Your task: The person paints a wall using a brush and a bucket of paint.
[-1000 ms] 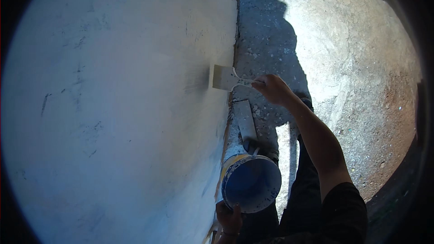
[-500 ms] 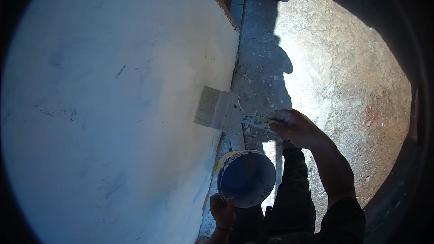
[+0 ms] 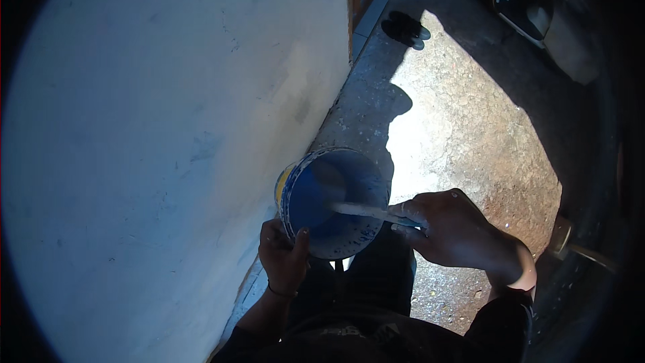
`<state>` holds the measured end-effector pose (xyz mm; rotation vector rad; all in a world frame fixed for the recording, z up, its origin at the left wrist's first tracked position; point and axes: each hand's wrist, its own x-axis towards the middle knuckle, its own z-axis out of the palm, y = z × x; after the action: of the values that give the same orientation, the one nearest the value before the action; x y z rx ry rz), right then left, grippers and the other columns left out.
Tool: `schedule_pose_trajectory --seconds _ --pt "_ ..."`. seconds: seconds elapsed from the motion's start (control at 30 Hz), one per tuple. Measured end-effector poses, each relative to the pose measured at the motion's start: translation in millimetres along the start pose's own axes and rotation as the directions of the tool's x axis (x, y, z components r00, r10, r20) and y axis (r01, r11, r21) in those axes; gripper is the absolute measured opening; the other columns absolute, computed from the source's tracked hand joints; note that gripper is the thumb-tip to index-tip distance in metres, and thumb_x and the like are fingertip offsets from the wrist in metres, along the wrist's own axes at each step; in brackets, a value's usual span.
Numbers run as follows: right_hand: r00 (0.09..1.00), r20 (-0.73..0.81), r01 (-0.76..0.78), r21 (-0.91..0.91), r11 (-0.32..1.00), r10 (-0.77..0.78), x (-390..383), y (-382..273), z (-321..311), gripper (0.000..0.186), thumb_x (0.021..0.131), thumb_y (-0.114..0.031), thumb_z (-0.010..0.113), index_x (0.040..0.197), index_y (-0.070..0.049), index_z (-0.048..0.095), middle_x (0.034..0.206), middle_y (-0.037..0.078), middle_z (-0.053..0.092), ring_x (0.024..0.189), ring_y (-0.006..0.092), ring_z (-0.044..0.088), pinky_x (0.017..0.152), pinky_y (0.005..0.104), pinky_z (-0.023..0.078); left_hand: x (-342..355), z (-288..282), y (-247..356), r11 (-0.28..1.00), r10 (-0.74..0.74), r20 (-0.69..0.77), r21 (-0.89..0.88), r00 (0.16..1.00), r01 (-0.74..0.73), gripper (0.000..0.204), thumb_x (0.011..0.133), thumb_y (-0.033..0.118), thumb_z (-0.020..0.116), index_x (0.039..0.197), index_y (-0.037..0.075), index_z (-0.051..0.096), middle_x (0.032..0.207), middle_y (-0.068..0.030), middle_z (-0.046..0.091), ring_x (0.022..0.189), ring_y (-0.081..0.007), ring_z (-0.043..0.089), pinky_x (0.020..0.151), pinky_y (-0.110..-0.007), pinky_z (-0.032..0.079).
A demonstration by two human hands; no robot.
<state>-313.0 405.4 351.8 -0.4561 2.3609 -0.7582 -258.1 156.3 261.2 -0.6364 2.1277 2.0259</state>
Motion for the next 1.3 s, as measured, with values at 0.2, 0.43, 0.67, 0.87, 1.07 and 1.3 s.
schedule_pose_trajectory --seconds 0.2,0.43,0.67,0.87,1.07,1.3 --pt "0.938 -0.315 0.184 0.098 0.978 -0.145 -11 -58 12 0.025 0.075 -0.014 0.065 0.097 -0.004 0.06 0.084 0.013 0.059 0.076 0.026 0.061 0.065 0.0308 0.05 -39 -14 44 0.982 0.172 0.015 -0.076 0.985 -0.171 0.029 0.076 0.0 0.063 0.097 -0.003 0.043 0.067 -0.0089 0.059 0.051 -0.0055 0.053 0.044 -0.017 0.038" --pt "0.753 -0.622 0.21 -0.078 0.975 -0.212 -12 -101 32 0.025 0.076 -0.012 0.063 0.097 -0.001 0.057 0.09 0.013 0.057 0.083 0.029 0.061 0.07 0.0343 0.05 -72 -34 74 0.969 0.237 -0.025 -0.066 0.971 -0.238 0.028 0.077 -0.001 0.062 0.097 -0.005 0.042 0.071 -0.0082 0.059 0.061 -0.0054 0.053 0.055 -0.017 0.041" --pt "0.808 -0.409 0.463 -0.007 0.886 -0.425 -51 -116 -8 0.024 0.077 -0.014 0.062 0.098 -0.003 0.059 0.099 0.013 0.058 0.089 0.0298 0.061 0.075 0.0342 0.049 -100 -35 100 0.866 0.463 -0.088 -0.17 0.882 -0.471 0.025 0.079 -0.001 0.059 0.096 -0.004 0.041 0.079 -0.0089 0.058 0.067 -0.0056 0.053 0.061 -0.018 0.041" --pt "0.751 -0.184 0.603 -0.198 0.773 -0.634 -67 -136 -6 0.03 0.07 -0.002 0.063 0.1 -0.003 0.058 0.101 0.01 0.057 0.093 0.027 0.057 0.078 0.0344 0.048 -125 -44 111 0.814 0.54 -0.126 -0.172 0.832 -0.554 0.025 0.079 -0.001 0.059 0.096 -0.005 0.041 0.08 -0.0095 0.059 0.071 -0.0077 0.055 0.064 -0.019 0.043" --pt "0.767 -0.13 0.575 -0.297 0.763 -0.629 -63 -158 0 0.036 0.064 0.001 0.064 0.1 -0.004 0.06 0.103 0.009 0.058 0.094 0.0262 0.057 0.08 0.0338 0.048 -132 -57 110 0.766 0.586 -0.165 -0.206 0.793 -0.609 0.026 0.078 -0.003 0.059 0.097 -0.006 0.041 0.08 -0.0088 0.058 0.071 -0.008 0.054 0.066 -0.019 0.043" --pt "0.764 -0.1 0.582 -0.32 0.747 -0.638 -68 -169 3 0.032 0.064 -0.004 0.068 0.096 -0.004 0.061 0.096 0.01 0.06 0.088 0.0273 0.059 0.076 0.0336 0.049 -141 -63 105 0.757 0.594 -0.166 -0.215 0.787 -0.617 0.024 0.078 -0.003 0.059 0.097 -0.005 0.043 0.08 -0.0078 0.058 0.071 -0.0066 0.053 0.064 -0.018 0.042"
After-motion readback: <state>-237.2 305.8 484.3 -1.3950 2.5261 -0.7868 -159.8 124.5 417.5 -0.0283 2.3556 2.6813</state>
